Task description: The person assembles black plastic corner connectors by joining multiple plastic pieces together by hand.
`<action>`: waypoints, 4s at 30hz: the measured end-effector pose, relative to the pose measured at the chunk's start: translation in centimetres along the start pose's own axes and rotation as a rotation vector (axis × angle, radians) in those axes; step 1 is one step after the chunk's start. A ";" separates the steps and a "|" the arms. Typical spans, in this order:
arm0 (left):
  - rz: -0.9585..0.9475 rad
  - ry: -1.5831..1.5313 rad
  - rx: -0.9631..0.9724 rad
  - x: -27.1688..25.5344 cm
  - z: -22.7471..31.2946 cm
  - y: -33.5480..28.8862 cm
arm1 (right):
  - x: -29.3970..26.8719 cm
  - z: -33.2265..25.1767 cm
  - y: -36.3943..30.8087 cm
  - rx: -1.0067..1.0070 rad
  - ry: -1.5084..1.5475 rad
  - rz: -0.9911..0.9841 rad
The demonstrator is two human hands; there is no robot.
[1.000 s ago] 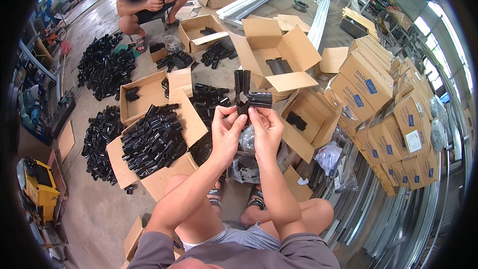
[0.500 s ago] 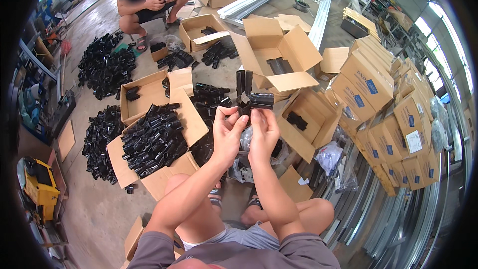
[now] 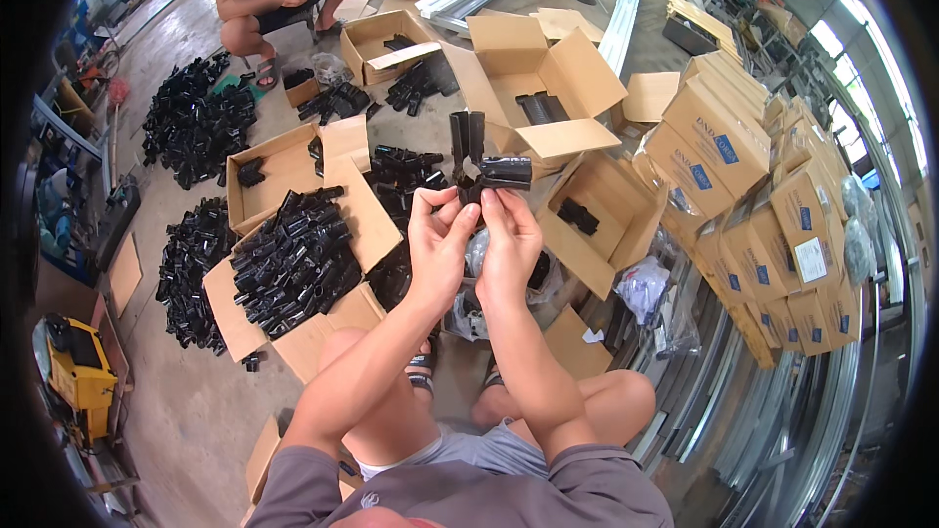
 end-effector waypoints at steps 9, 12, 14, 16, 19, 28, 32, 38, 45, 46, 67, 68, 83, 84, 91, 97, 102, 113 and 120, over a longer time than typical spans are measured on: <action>0.009 -0.018 -0.014 -0.1 0.1 0.0 | 0.4 -0.2 0.2 -0.026 0.035 -0.037; 0.018 -0.012 -0.015 -0.2 0.3 0.0 | 0.5 0.1 0.2 -0.054 -0.032 -0.018; 0.031 -0.042 -0.027 -0.3 0.6 0.0 | 0.5 0.6 0.2 0.016 -0.020 -0.041; 0.026 -0.038 -0.026 -0.4 0.5 0.0 | 0.2 0.6 0.0 0.028 0.015 -0.006; 0.014 -0.043 -0.025 -0.4 0.0 0.1 | 0.0 0.7 0.0 0.020 0.028 0.029; 0.015 -0.034 0.006 -0.6 0.4 0.7 | 1.1 0.6 0.2 0.016 0.035 0.014; 0.008 -0.081 -0.010 -0.4 0.0 0.8 | 0.0 1.5 0.7 0.056 0.074 0.023; -0.011 -0.106 0.007 -0.6 -0.8 0.8 | -0.1 0.7 0.2 0.028 0.062 -0.016; 0.012 -0.022 -0.002 -0.8 -0.3 0.9 | -0.7 1.9 1.2 0.052 0.037 -0.032; 0.015 -0.022 -0.022 -0.9 -0.2 0.9 | -0.8 2.0 1.4 0.009 -0.016 -0.079; -0.163 1.031 -0.278 1.1 -5.3 -5.0 | -16.1 8.7 2.0 0.473 -0.303 0.033; -0.167 1.017 -0.094 1.8 -4.4 -5.2 | -17.0 9.0 2.2 0.514 -0.293 0.047; -0.686 1.558 0.164 4.9 -5.1 -7.1 | -18.3 24.1 8.3 0.510 -0.806 -0.316; -0.637 1.494 0.257 6.0 -4.8 -6.9 | -21.6 26.3 10.9 0.303 -1.047 -0.451; -0.473 1.622 0.200 3.6 -4.0 -4.4 | -16.4 31.9 12.9 0.342 -1.998 -0.811; -0.415 1.579 0.137 2.7 -2.8 -1.7 | -19.0 34.9 14.2 0.514 -1.932 -0.707; -0.448 1.560 0.075 2.8 -2.5 -1.7 | -20.7 34.8 15.2 0.424 -1.977 -0.750; -0.459 1.583 0.101 3.6 -3.8 -2.8 | -21.5 31.0 17.6 0.364 -1.565 -0.566; -0.489 1.591 0.106 4.0 -3.8 -3.4 | -23.3 31.7 17.6 0.411 -0.805 -0.130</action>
Point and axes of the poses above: each hand's wrist, its own y-axis towards the middle knuckle, its own x-axis out of the palm, z = x × y, the point moved 6 cm from there along y, towards the middle knuckle, and after that the axes turned 11 degrees about -x, right-handed, at the moved point
